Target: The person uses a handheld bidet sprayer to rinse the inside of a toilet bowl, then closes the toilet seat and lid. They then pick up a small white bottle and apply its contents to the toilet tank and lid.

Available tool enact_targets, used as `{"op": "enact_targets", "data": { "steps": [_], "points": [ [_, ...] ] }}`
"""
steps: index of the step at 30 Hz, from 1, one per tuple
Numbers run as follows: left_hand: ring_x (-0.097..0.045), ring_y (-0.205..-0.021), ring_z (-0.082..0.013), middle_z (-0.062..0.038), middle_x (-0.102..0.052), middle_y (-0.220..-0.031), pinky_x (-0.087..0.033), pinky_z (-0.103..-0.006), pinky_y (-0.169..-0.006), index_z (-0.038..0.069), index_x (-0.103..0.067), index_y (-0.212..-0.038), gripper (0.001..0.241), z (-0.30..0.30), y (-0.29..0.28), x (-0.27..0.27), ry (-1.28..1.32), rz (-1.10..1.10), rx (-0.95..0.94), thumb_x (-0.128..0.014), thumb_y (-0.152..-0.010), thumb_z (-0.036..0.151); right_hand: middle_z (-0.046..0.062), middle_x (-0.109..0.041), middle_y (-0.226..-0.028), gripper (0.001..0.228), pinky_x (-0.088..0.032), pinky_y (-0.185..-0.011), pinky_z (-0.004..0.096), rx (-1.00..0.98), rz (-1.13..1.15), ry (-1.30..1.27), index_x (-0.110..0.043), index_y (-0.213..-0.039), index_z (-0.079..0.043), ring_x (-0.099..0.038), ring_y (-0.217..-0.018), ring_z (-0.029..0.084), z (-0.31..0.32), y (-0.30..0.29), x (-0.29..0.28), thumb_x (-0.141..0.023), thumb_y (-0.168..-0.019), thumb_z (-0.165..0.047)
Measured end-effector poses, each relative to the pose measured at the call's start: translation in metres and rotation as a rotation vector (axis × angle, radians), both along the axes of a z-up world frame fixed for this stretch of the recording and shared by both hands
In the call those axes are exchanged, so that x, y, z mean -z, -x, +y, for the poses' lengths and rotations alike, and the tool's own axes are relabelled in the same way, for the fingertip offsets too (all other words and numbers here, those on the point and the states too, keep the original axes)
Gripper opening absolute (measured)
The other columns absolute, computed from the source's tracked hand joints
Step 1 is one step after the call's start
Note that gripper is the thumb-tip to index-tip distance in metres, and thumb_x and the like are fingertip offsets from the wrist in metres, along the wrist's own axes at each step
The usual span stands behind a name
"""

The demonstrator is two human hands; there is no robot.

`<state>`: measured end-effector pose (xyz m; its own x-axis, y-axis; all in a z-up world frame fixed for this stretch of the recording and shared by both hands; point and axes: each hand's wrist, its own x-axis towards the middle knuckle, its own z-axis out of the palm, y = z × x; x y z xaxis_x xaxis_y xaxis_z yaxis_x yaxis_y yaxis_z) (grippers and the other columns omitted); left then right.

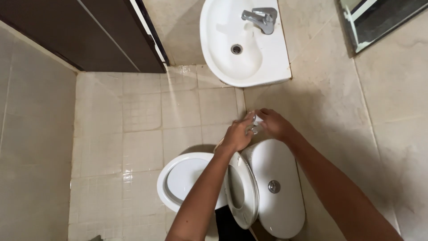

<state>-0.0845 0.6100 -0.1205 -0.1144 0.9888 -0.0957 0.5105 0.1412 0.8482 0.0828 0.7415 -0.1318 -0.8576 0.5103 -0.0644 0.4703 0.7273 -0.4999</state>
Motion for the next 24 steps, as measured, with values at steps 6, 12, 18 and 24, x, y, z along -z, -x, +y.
{"op": "enact_targets", "data": {
  "steps": [6,12,18,24],
  "points": [
    [-0.055,-0.131,-0.0379,-0.009,-0.050,-0.153,-0.042,-0.0413,-0.114,0.021,-0.036,-0.161,0.075,0.024,-0.011,0.001,0.268,-0.013,0.046,-0.060,-0.090,0.014,0.016,-0.065,-0.123,0.051,-0.054,-0.089,0.044,-0.070,-0.111,-0.089,-0.059,-0.131,-0.004,-0.062,-0.106,0.039,0.025,-0.011,0.026,-0.070,-0.082,-0.009],
    [-0.063,-0.126,-0.0353,-0.012,-0.056,-0.150,-0.046,-0.0409,-0.112,0.021,-0.038,-0.158,0.076,0.042,-0.040,0.112,0.111,0.087,0.078,-0.063,-0.086,0.018,0.012,-0.064,-0.120,0.039,-0.055,-0.089,0.043,-0.094,-0.246,-0.118,-0.062,-0.126,-0.006,-0.062,-0.106,0.035,0.038,-0.030,0.066,-0.064,-0.087,-0.003],
    [-0.066,-0.121,-0.0335,-0.013,-0.066,-0.137,-0.049,-0.0438,-0.108,0.036,-0.031,-0.162,0.076,0.052,-0.037,0.007,0.535,0.193,0.169,-0.061,-0.092,0.034,0.008,-0.062,-0.126,0.049,-0.055,-0.090,0.043,-0.032,-0.383,-0.044,-0.060,-0.129,-0.011,-0.059,-0.111,0.034,0.046,-0.037,0.074,-0.059,-0.083,0.004],
    [-0.059,-0.125,-0.0397,-0.016,-0.057,-0.146,-0.048,-0.0453,-0.106,0.022,-0.035,-0.158,0.079,0.063,-0.066,0.136,0.233,0.002,0.060,-0.065,-0.085,0.021,0.008,-0.061,-0.127,0.050,-0.056,-0.088,0.044,-0.051,-0.466,-0.083,-0.056,-0.133,-0.010,-0.059,-0.111,0.034,0.053,-0.039,0.091,-0.057,-0.085,0.005]
  ]
}}
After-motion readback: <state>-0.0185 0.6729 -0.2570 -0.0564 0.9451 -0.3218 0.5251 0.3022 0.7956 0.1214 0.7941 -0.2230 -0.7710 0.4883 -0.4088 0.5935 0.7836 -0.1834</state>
